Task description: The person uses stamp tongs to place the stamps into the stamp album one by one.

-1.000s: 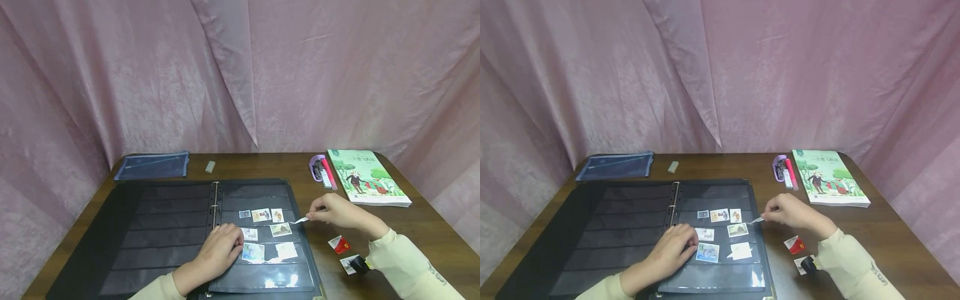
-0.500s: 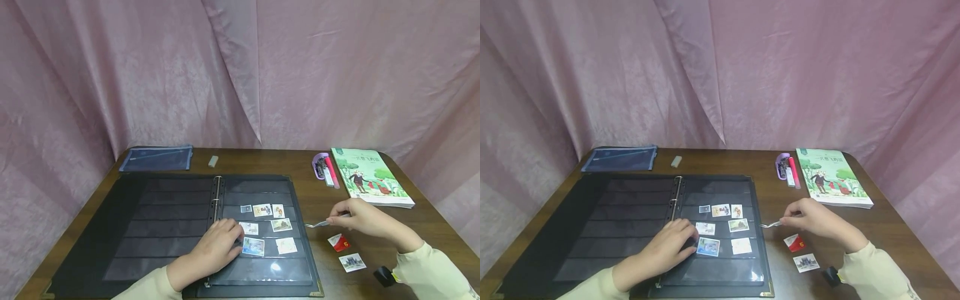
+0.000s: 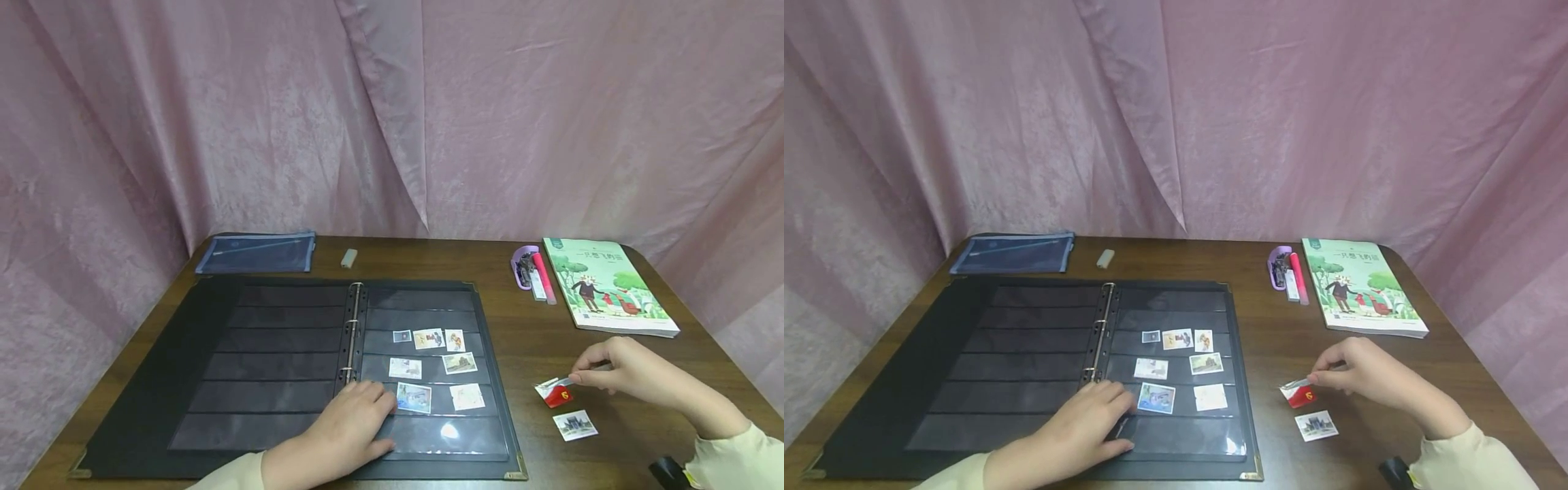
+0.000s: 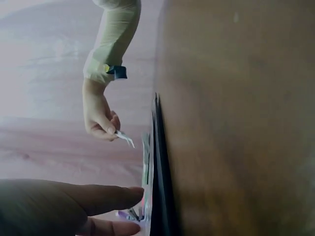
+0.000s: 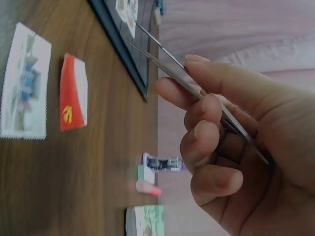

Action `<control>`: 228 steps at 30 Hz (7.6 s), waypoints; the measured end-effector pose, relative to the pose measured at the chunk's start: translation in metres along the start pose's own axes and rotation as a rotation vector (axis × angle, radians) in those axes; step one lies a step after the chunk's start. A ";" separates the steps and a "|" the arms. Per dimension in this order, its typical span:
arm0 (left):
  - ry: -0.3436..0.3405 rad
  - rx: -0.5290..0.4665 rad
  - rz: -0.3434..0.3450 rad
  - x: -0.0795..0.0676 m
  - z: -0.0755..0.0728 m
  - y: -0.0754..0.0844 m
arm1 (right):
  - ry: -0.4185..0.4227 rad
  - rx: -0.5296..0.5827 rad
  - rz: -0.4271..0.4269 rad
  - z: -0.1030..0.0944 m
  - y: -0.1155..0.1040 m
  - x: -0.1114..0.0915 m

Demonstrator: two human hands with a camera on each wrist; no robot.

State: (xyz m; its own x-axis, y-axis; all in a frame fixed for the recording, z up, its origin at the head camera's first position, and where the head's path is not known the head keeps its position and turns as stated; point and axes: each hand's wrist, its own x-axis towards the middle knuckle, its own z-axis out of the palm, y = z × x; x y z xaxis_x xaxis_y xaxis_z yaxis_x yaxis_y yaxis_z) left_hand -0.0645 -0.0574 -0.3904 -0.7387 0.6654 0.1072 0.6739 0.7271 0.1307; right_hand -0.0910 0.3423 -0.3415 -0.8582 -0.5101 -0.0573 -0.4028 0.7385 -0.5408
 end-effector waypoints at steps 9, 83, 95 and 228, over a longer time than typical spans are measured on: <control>0.005 -0.016 -0.015 -0.006 0.007 -0.003 | 0.038 -0.085 0.091 -0.004 0.014 -0.021; -0.023 -0.192 -0.054 -0.007 0.014 -0.011 | -0.189 0.295 -0.066 0.008 0.059 -0.001; -0.031 -0.219 -0.062 -0.007 0.012 -0.011 | -0.235 0.348 -0.121 0.019 0.052 0.006; 0.074 -0.308 -0.043 -0.005 0.018 -0.012 | -0.075 0.089 -0.160 0.100 -0.085 0.079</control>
State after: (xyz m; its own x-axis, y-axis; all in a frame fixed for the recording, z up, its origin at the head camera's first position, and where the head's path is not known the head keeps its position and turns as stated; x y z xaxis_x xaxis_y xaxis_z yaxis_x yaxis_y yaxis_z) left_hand -0.0687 -0.0669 -0.4104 -0.7729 0.6129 0.1645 0.6157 0.6615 0.4282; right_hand -0.0927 0.1955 -0.3839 -0.7581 -0.6517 -0.0248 -0.4997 0.6049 -0.6200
